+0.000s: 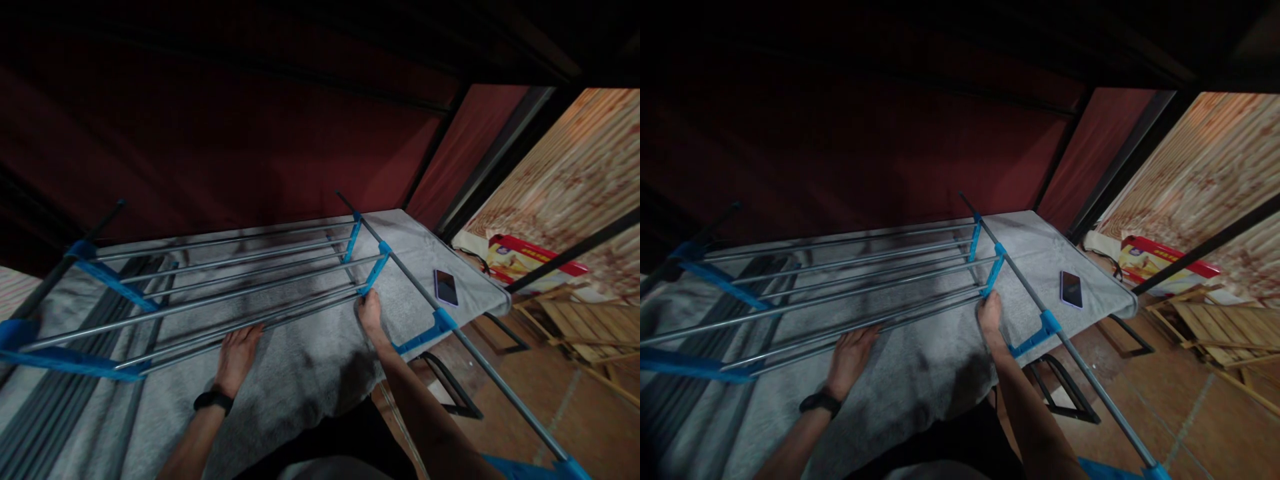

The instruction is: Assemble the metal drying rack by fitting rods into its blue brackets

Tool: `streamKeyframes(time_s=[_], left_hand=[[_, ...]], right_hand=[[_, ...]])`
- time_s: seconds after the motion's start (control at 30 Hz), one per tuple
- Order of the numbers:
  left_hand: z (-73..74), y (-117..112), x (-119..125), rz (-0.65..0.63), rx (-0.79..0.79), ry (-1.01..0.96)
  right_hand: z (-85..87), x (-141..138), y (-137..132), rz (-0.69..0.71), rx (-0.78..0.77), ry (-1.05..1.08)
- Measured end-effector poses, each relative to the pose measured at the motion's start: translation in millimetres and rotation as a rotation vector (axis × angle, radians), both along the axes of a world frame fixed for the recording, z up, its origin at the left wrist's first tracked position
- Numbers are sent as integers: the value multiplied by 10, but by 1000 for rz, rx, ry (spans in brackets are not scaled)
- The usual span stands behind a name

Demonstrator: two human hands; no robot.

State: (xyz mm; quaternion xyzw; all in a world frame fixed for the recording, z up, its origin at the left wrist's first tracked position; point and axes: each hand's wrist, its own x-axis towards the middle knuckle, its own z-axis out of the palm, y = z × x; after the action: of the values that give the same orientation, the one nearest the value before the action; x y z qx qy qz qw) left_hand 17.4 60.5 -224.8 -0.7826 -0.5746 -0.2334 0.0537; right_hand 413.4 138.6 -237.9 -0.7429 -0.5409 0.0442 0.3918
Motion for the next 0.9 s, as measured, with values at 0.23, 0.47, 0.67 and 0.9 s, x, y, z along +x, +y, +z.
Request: streamKeyframes(time_s=[0.23, 0.47, 0.67, 0.9], left_hand=[[66, -5, -28, 27, -45, -18], [75, 9, -46, 1, -53, -56], [20, 20, -73, -5, -58, -9], [5, 39, -89, -11, -89, -19]], right_hand=[[26, -30, -47, 20, 24, 22], [33, -29, -69, 21, 21, 19], [41, -20, -63, 27, 11, 12], [66, -54, -87, 18, -2, -24]])
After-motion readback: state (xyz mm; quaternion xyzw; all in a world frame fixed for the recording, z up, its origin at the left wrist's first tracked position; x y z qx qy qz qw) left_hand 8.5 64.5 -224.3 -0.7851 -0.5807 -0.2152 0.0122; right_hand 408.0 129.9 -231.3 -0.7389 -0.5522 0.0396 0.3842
